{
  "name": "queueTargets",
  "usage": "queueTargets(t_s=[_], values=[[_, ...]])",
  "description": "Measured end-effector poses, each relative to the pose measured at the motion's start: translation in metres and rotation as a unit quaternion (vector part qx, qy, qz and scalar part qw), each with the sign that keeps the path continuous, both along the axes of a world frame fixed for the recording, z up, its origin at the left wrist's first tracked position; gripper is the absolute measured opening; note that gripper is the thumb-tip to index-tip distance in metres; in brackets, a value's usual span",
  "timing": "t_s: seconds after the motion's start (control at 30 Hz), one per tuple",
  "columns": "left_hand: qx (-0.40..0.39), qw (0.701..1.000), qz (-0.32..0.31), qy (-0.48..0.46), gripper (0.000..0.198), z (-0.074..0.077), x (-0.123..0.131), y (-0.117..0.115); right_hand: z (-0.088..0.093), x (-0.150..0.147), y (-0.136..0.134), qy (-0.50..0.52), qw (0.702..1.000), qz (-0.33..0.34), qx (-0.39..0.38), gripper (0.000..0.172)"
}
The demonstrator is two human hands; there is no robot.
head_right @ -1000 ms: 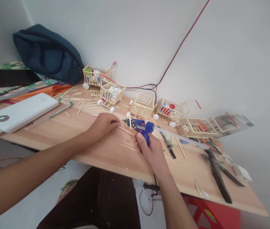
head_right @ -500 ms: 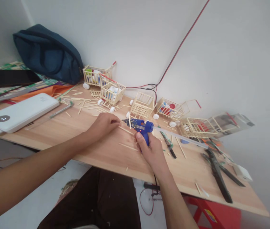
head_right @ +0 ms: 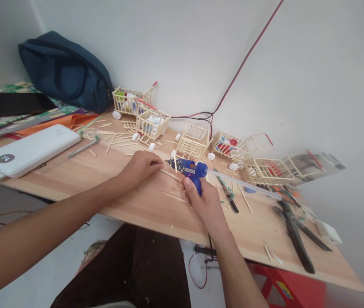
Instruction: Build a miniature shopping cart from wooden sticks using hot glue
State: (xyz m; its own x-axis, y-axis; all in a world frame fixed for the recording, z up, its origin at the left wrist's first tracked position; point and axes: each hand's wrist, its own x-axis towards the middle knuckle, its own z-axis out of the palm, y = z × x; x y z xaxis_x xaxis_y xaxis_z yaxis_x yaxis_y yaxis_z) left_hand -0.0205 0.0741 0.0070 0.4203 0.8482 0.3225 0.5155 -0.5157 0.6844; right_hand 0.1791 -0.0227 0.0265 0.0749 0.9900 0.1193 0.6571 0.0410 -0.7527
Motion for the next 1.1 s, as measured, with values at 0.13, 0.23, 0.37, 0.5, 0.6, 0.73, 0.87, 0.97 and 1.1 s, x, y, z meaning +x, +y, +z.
queueTargets(t_s=[0.13, 0.23, 0.37, 0.5, 0.6, 0.73, 0.87, 0.97, 1.1], values=[[0.009, 1.000, -0.002, 0.004, 0.018, 0.0000, 0.0001, 0.0000, -0.0015, 0.0008, 0.0010, 0.001, 1.000, -0.001, 0.000, 0.055], [0.008, 1.000, -0.001, 0.003, 0.018, -0.0004, 0.0000, -0.0001, -0.0022, 0.0015, 0.0017, 0.005, 1.000, 0.000, 0.002, 0.056], [0.010, 1.000, 0.000, 0.005, 0.017, -0.0017, -0.0002, 0.0009, -0.0031, 0.0025, 0.0026, 0.007, 1.000, -0.002, 0.002, 0.057], [0.005, 1.000, 0.004, -0.001, 0.017, -0.0029, 0.0001, 0.0012, -0.0030, 0.0026, 0.0029, 0.008, 1.000, -0.004, 0.003, 0.057], [0.004, 1.000, 0.004, -0.003, 0.016, -0.0028, 0.0003, 0.0003, -0.0022, 0.0022, 0.0028, 0.006, 1.000, -0.003, -0.001, 0.056], [0.009, 1.000, -0.001, 0.002, 0.017, -0.0011, 0.0003, -0.0008, -0.0017, 0.0022, 0.0030, 0.003, 1.000, -0.004, 0.002, 0.058], [0.009, 1.000, -0.005, 0.003, 0.018, 0.0004, 0.0001, -0.0008, -0.0024, 0.0030, 0.0039, 0.000, 1.000, -0.006, 0.000, 0.058], [0.010, 1.000, -0.004, 0.004, 0.019, 0.0001, 0.0000, -0.0002, -0.0030, 0.0034, 0.0049, -0.005, 1.000, -0.009, 0.001, 0.057], [0.007, 1.000, -0.004, 0.001, 0.019, -0.0017, -0.0003, 0.0007, -0.0031, 0.0038, 0.0052, -0.013, 1.000, -0.011, 0.002, 0.056]])
